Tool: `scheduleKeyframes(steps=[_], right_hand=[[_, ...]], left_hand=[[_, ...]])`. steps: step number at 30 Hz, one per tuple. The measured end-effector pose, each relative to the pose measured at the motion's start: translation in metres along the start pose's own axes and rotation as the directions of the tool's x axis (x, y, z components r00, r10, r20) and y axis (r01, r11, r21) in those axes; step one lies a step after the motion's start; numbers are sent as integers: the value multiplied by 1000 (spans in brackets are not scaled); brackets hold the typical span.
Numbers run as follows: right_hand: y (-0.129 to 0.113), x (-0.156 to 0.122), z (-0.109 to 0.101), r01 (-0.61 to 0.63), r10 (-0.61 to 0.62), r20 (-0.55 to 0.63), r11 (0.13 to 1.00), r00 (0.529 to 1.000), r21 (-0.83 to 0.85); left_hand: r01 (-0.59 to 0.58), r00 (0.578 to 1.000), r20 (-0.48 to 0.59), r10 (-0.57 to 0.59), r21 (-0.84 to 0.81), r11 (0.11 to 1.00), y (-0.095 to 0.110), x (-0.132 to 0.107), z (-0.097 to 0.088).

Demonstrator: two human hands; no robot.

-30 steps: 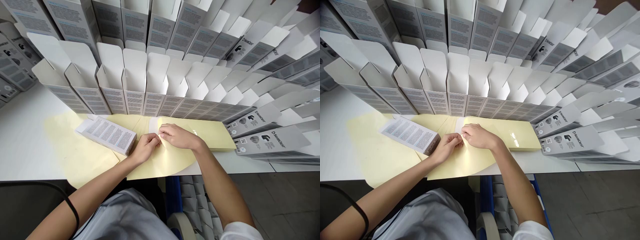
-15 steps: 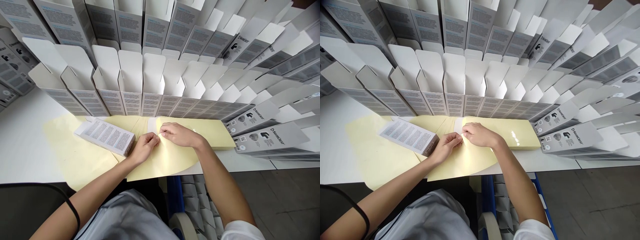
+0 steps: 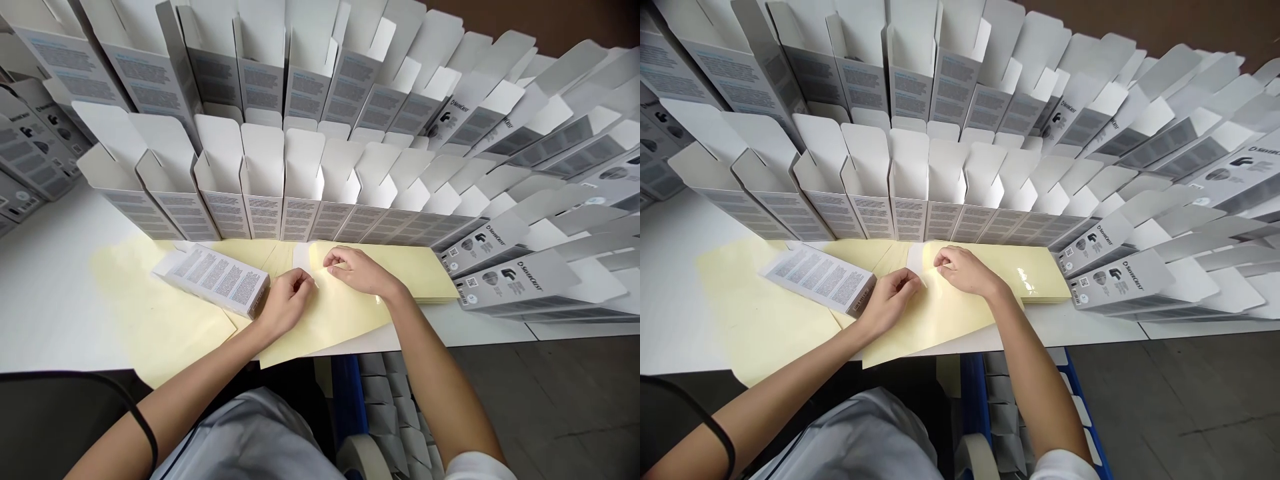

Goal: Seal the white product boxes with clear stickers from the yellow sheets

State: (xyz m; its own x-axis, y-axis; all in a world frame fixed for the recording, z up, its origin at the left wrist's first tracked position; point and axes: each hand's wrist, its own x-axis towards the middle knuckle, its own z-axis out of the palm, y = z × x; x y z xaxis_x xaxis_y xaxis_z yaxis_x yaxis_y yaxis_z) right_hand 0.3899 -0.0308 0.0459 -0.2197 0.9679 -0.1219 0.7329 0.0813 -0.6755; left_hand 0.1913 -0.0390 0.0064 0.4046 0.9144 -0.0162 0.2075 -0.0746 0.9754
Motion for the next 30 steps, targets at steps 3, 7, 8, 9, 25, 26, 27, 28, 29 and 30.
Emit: scheduleKeyframes(steps=[3, 7, 8, 9, 25, 26, 27, 28, 29, 30], right_hand=[[0, -4, 2, 23, -22, -140, 1000, 990, 9], [-13, -17, 4, 64, 31, -415, 975, 909, 213], [-19, -21, 5, 68, 78, -414, 943, 907, 327], [-25, -26, 6, 64, 119, -370, 892, 921, 447], [-74, -34, 36, -5, 47, -37, 681, 998, 732], [-74, -34, 38, -5, 51, -43, 698, 998, 716], [-74, -34, 40, -9, 62, -49, 709, 997, 706], [-74, -33, 42, -18, 75, -50, 711, 996, 703], [-74, -33, 45, -32, 88, -43, 704, 995, 710], [-75, -33, 48, -46, 93, -25, 688, 995, 724]], left_hand=[[-224, 971, -42, 237, 199, 954, 10, -10, 1], [-607, 669, -43, 742, 544, 579, 20, -19, -9], [-642, 557, -2, 830, 634, 432, 23, -20, -14], [-649, 457, 56, 888, 703, 290, 25, -21, -20], [-647, 152, 368, 917, 739, -189, 18, -40, -75], [-651, 152, 364, 919, 736, -185, 17, -40, -77], [-656, 150, 359, 921, 733, -180, 16, -41, -79], [-662, 145, 355, 923, 728, -176, 16, -41, -81], [-668, 139, 350, 926, 724, -173, 16, -42, -83], [-671, 134, 346, 929, 721, -172, 16, -42, -84]])
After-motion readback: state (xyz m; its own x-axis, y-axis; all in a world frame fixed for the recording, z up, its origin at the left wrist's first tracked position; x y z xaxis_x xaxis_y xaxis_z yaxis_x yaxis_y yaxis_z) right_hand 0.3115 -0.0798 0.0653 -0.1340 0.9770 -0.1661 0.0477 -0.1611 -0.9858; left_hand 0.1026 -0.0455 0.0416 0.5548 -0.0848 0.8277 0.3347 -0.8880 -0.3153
